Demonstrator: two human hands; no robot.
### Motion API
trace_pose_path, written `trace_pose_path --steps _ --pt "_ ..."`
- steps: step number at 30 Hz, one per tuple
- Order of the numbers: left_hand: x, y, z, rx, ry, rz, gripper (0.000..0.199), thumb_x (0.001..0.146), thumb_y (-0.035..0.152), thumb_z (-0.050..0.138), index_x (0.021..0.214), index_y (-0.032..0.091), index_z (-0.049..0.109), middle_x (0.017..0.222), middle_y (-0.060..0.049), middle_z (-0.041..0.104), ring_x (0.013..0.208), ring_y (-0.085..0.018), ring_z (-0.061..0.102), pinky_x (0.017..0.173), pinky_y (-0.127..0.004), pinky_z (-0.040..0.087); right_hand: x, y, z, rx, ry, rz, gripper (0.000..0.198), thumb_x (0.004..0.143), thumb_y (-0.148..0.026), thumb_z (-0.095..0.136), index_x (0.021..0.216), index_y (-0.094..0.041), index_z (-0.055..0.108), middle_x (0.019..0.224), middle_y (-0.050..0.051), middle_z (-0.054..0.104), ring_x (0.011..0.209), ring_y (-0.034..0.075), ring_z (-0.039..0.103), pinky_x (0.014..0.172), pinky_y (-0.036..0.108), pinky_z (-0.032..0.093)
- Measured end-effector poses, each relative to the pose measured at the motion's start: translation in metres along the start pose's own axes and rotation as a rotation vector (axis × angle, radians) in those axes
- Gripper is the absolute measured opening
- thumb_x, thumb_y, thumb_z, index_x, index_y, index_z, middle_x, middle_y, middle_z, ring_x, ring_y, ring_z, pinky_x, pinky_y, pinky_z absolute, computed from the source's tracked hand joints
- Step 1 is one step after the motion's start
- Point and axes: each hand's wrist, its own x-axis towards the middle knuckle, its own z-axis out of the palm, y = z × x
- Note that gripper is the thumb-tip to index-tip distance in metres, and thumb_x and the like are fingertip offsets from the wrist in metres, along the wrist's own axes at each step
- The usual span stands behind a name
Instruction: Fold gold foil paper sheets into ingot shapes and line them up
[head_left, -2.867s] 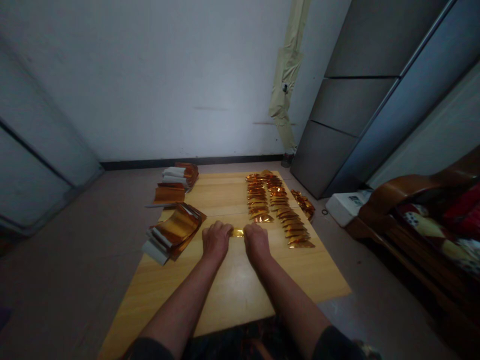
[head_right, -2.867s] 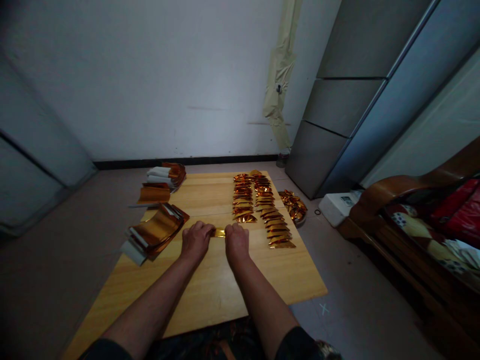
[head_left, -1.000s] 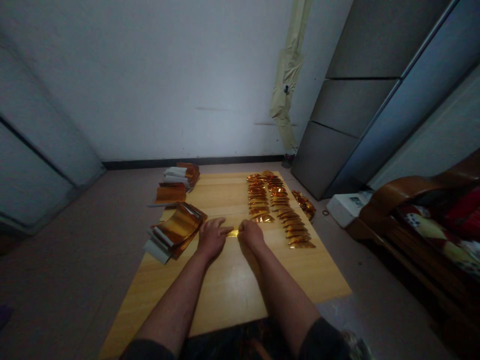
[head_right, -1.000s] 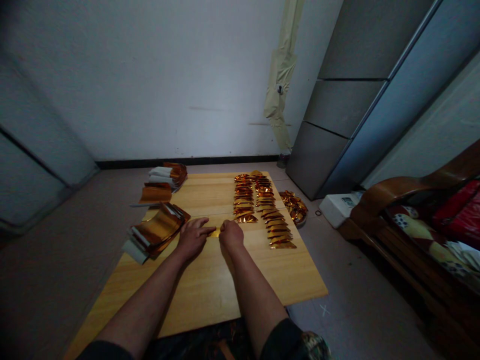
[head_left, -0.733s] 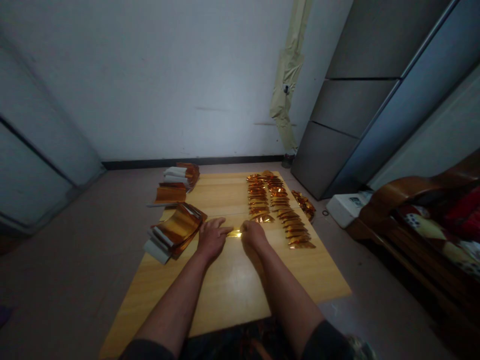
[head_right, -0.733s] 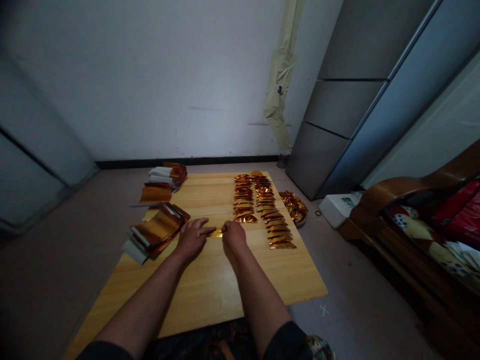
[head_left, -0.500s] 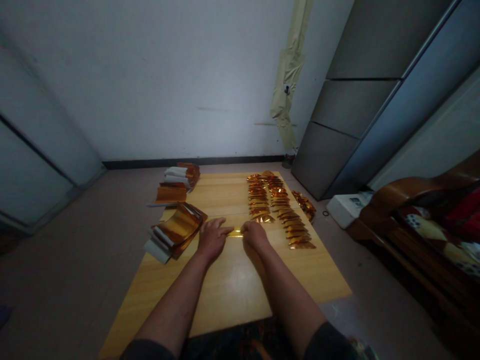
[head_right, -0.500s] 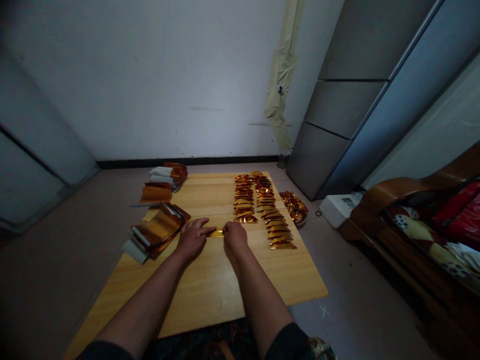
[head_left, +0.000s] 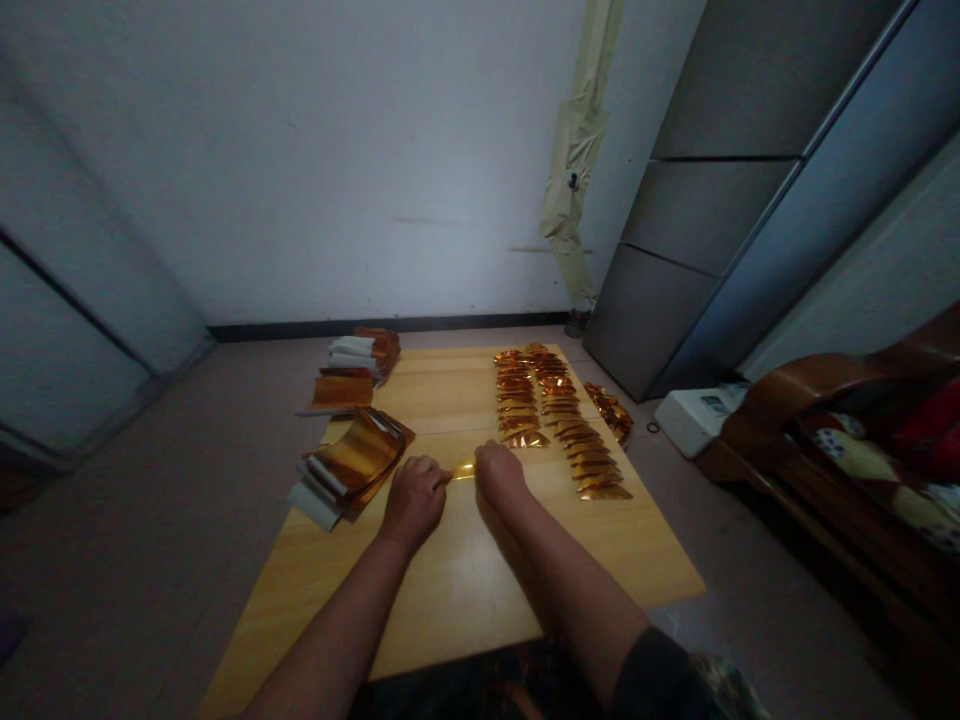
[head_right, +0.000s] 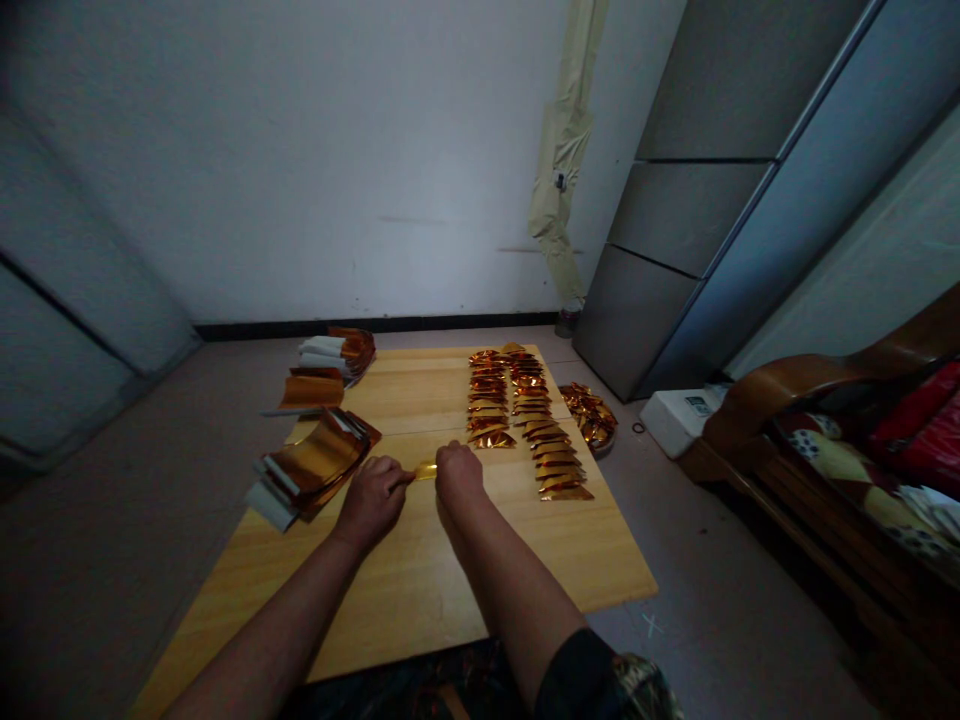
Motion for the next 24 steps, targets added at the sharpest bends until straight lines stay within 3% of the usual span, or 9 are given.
trace_pose_path --steps 4,7,10,18,24 --pt "-0.006 0.002 -0.004 0.056 0.025 0.070 0.021 0.082 0.014 0.052 0.087 0.020 0.072 0.084 -0.006 0.063 0.085 -0.021 0.052 0.075 -0.035 0.040 -0.001 -0.007 -0.004 0.030 0.018 0.064 0.025 0.087 -0.021 0.054 0.106 -0.013 0.068 0.108 0.016 0.065 0.099 0.023 0.063 0.080 0.028 0.047" --pt "-0.009 0.004 -0.007 0.079 0.054 0.078 0.019 0.082 0.014 0.053 0.082 0.020 0.071 0.084 -0.006 0.064 0.084 -0.021 0.053 0.075 -0.036 0.039 -0.002 -0.013 -0.007 0.071 0.012 0.115 0.041 0.082 -0.042 0.062 0.108 -0.012 0.067 0.109 0.017 0.064 0.099 0.025 0.063 0.081 0.030 0.049" --pt "-0.011 0.005 -0.008 0.092 0.069 0.069 0.017 0.082 0.016 0.054 0.079 0.020 0.070 0.085 -0.005 0.065 0.084 -0.021 0.054 0.076 -0.036 0.039 -0.002 -0.018 -0.008 0.095 0.026 0.155 0.051 0.076 -0.049 0.066 0.110 -0.011 0.065 0.111 0.018 0.063 0.101 0.027 0.063 0.081 0.031 0.049" --pt "-0.011 0.009 -0.011 0.107 0.043 0.012 0.019 0.080 0.017 0.052 0.080 0.021 0.071 0.088 -0.005 0.065 0.087 -0.022 0.055 0.077 -0.037 0.039 0.001 -0.012 -0.004 0.110 -0.014 0.199 0.052 0.074 -0.046 0.070 0.115 -0.014 0.062 0.114 0.016 0.061 0.104 0.027 0.062 0.080 0.032 0.050" --pt "-0.012 0.011 -0.012 0.133 0.002 0.006 0.020 0.078 0.016 0.053 0.083 0.022 0.071 0.092 -0.006 0.065 0.091 -0.022 0.054 0.078 -0.038 0.038 0.006 -0.005 -0.003 0.084 -0.034 0.110 0.025 0.086 -0.016 0.054 0.109 -0.014 0.064 0.109 0.017 0.064 0.097 0.024 0.064 0.077 0.030 0.046"
